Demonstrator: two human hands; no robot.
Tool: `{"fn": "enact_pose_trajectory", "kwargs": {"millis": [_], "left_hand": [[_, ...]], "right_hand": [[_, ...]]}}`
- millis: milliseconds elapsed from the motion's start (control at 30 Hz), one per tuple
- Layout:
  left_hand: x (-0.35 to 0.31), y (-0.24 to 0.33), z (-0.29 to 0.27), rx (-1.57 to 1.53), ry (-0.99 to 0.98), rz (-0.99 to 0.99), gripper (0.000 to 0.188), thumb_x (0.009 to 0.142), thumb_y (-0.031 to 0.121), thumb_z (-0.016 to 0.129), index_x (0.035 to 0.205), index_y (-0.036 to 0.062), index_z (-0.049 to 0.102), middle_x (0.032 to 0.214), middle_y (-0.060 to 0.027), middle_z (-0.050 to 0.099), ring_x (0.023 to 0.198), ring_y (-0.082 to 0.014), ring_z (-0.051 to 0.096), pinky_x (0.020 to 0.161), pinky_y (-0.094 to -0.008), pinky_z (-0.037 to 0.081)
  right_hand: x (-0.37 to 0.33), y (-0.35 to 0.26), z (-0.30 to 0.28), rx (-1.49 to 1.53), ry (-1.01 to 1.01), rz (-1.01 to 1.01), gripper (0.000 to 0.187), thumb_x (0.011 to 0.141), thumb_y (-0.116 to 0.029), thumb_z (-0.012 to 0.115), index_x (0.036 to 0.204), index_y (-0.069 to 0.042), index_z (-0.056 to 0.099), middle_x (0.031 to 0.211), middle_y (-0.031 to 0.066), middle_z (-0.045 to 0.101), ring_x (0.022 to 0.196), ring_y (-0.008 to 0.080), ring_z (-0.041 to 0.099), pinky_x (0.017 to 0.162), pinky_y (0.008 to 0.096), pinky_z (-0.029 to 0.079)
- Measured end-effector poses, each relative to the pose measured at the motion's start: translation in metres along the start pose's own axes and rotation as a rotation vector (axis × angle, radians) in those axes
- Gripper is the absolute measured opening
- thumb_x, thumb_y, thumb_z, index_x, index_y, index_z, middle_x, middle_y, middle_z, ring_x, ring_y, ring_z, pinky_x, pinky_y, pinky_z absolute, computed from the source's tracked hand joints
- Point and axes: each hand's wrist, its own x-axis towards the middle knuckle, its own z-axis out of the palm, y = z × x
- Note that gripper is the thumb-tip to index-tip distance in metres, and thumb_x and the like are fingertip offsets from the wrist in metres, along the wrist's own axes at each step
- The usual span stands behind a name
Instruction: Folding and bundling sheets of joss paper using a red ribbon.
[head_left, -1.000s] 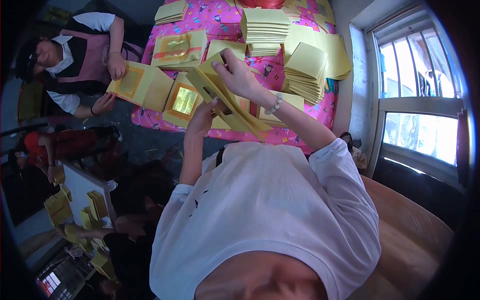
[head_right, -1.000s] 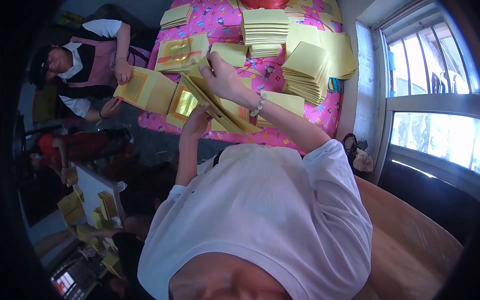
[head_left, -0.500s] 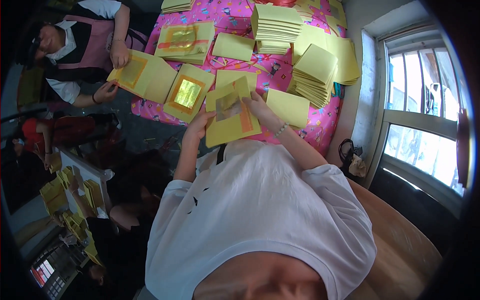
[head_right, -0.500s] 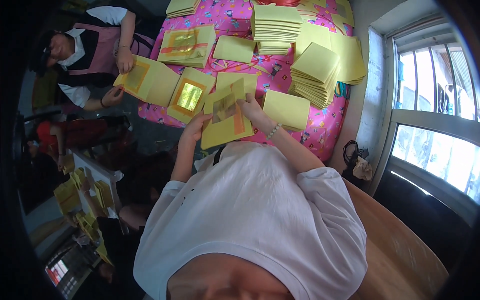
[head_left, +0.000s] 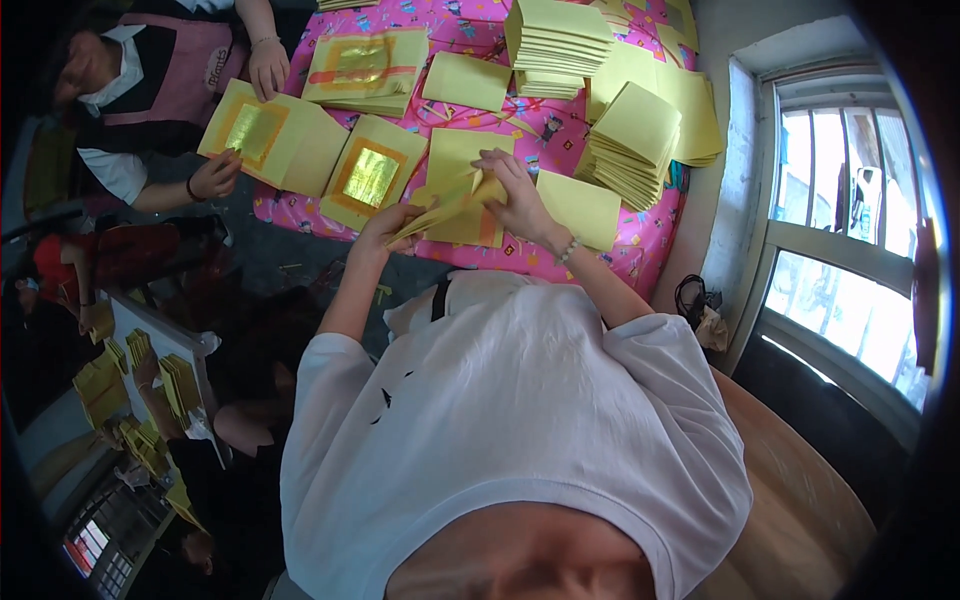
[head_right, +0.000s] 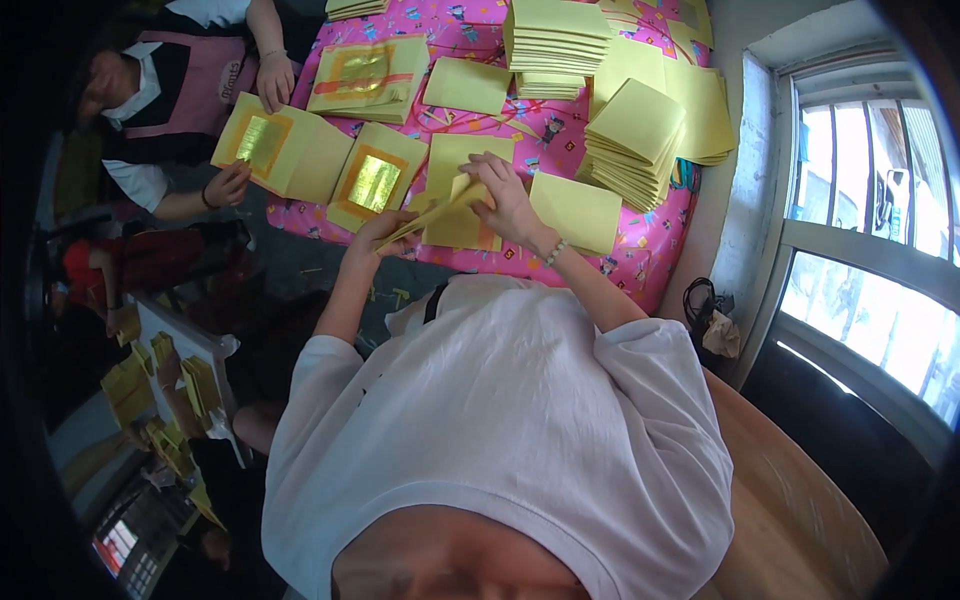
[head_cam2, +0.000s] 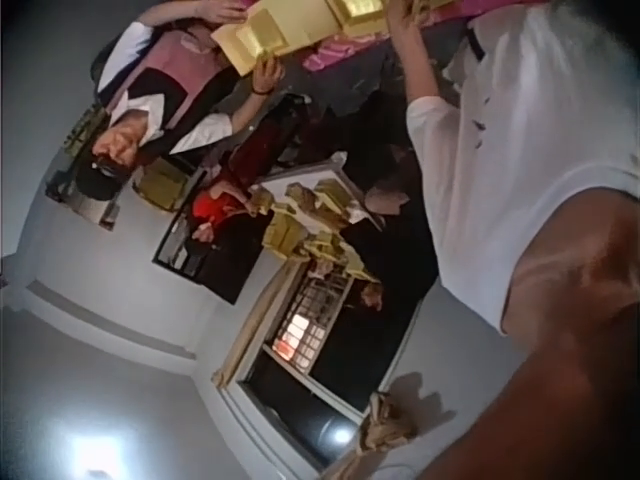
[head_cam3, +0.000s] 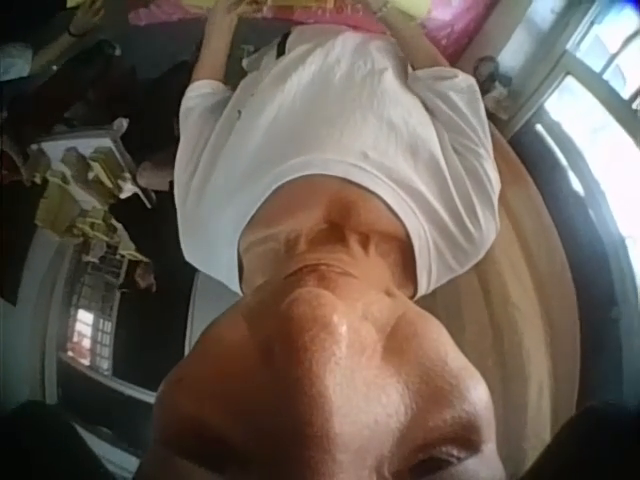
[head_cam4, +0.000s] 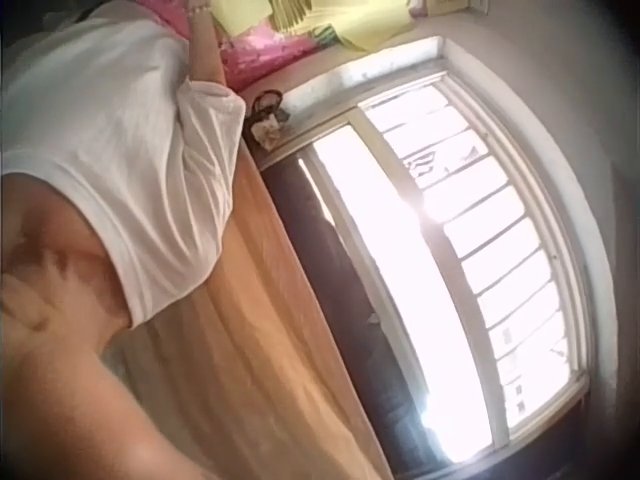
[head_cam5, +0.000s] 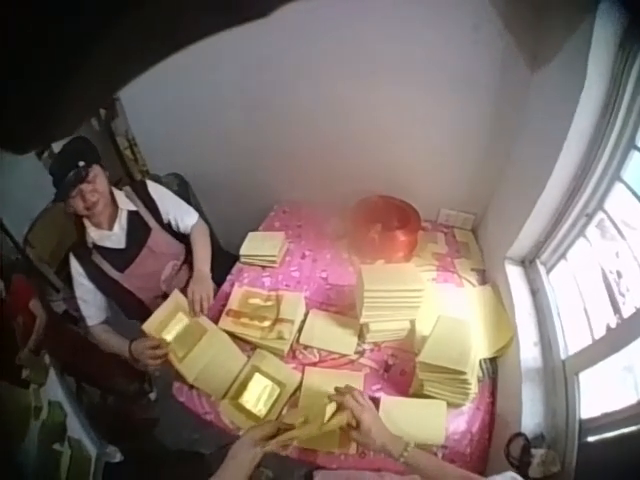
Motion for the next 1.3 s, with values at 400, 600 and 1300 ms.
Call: {"fn": "enact_pose_trajectory", "kwargs": {"millis": [400,600,1300], "left_hand": [[-0.005,-0.009,0.025,-0.209,-0.057,0.216,0.029,0.090,0.013,0.049,0.117,0.0030,0.050,0.102,-0.0138,0.056,0.087,-0.0238,0.061,0.058,-0.0338,0.054],[0.007,-0.040,0.037,0.887,0.469,1.274,0.070,0.077,0.003,0.055,0.140,0.0087,0.026,0.142,-0.0129,0.027,0.129,-0.0237,0.029,0.096,-0.0319,0.035],[0.018,-0.027,0.066,0.778,0.276,1.356,0.018,0.083,0.002,0.060,0.101,0.0007,0.056,0.091,-0.0030,0.058,0.088,-0.0101,0.055,0.079,-0.0241,0.043]], "right_hand": [[-0.012,0.055,0.040,0.491,0.059,0.350,0.028,0.085,-0.011,0.060,0.106,0.001,0.047,0.101,0.0181,0.055,0.098,0.0329,0.054,0.085,0.0380,0.042],[-0.010,0.052,0.038,0.566,0.089,0.324,0.034,0.089,-0.011,0.054,0.117,0.005,0.042,0.110,0.0201,0.054,0.105,0.0284,0.053,0.091,0.0335,0.040],[-0.021,0.042,0.056,0.894,0.200,0.441,0.039,0.086,-0.001,0.052,0.122,0.001,0.038,0.113,0.0103,0.050,0.108,0.0180,0.046,0.095,0.0283,0.034]]}}
